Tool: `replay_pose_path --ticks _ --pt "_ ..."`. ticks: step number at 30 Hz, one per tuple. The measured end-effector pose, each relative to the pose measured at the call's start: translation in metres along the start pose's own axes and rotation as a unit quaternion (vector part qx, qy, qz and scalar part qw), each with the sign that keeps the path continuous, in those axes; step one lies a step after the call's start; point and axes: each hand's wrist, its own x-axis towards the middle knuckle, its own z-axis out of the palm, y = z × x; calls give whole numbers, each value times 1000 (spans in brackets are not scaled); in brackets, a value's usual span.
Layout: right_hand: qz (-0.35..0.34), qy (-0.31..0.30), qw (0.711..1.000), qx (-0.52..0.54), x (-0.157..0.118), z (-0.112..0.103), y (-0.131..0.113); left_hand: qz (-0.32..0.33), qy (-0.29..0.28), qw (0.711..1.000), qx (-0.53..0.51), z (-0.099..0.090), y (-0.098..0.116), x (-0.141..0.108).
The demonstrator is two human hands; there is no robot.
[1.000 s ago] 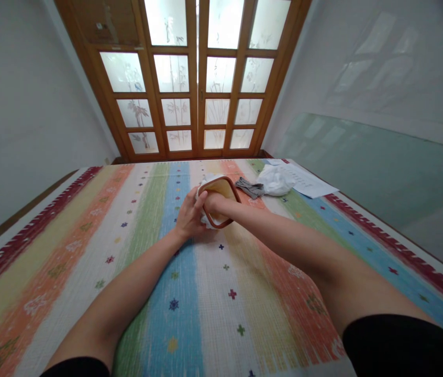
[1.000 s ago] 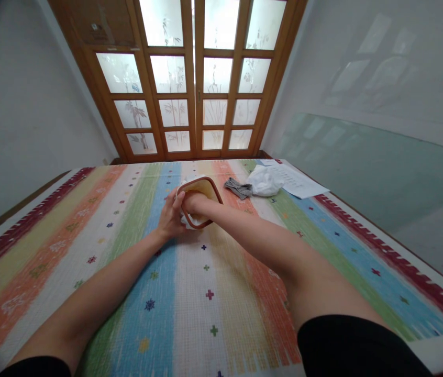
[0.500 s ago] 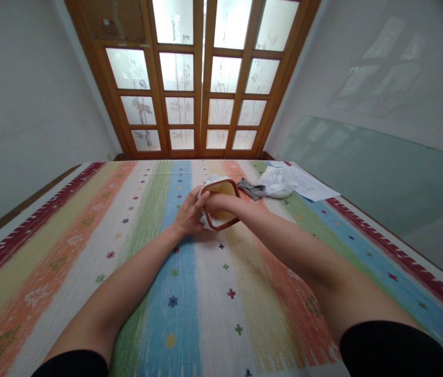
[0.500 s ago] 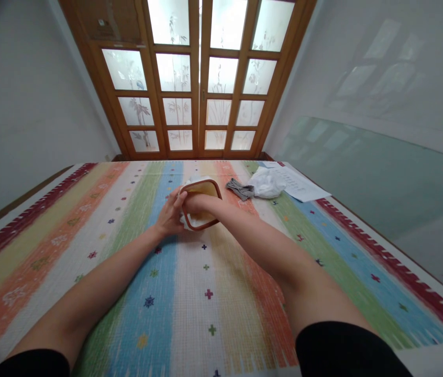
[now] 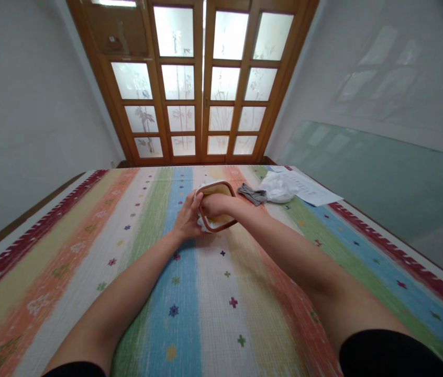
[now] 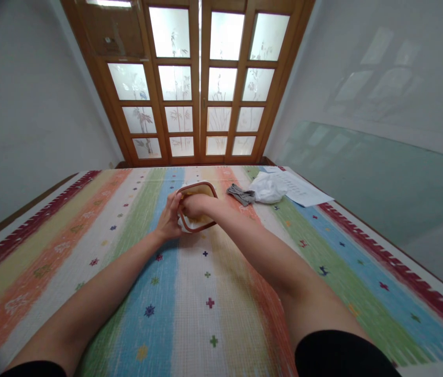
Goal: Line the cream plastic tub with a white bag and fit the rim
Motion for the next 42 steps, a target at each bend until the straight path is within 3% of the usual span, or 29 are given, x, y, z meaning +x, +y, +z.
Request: replay_pose_path --ticks 3,8,13,16,18,21,25,29,32,35,38,42 --pt "-12 -71 996 -58 -12 -14 3 -8 32 999 -3 2 -2 1" --pt "30 -45 994 -92 -12 -33 7 1 30 1000 2 1 -3 3" --pt "22 -24 997 -76 -6 -30 4 -25 42 999 22 -3 -2 3" --pt "32 46 997 -48 -14 -33 9 -28 28 999 4 -3 -4 4" --pt "65 141 988 -14 -23 -39 18 -48 32 998 -16 -3 -8 5" --pt "84 287 951 75 -32 -40 35 -110 60 991 -48 -5 -20 6" --pt "20 396 871 292 -20 -9 62 -184 73 968 -152 -11 -43 1" --pt "-37 350 814 463 3 38 80 -239 21 940 -243 -19 -58 -5" --pt "-45 356 793 492 13 64 82 -260 40 939 -220 -25 -62 -9" --pt "-29 382 772 506 17 78 73 -240 83 942 -218 -29 -61 -10" --pt "15 415 740 529 20 89 60 -210 123 941 -235 -29 -49 -5" --pt "85 439 695 562 24 101 52 -245 174 934 -192 -22 -27 8"
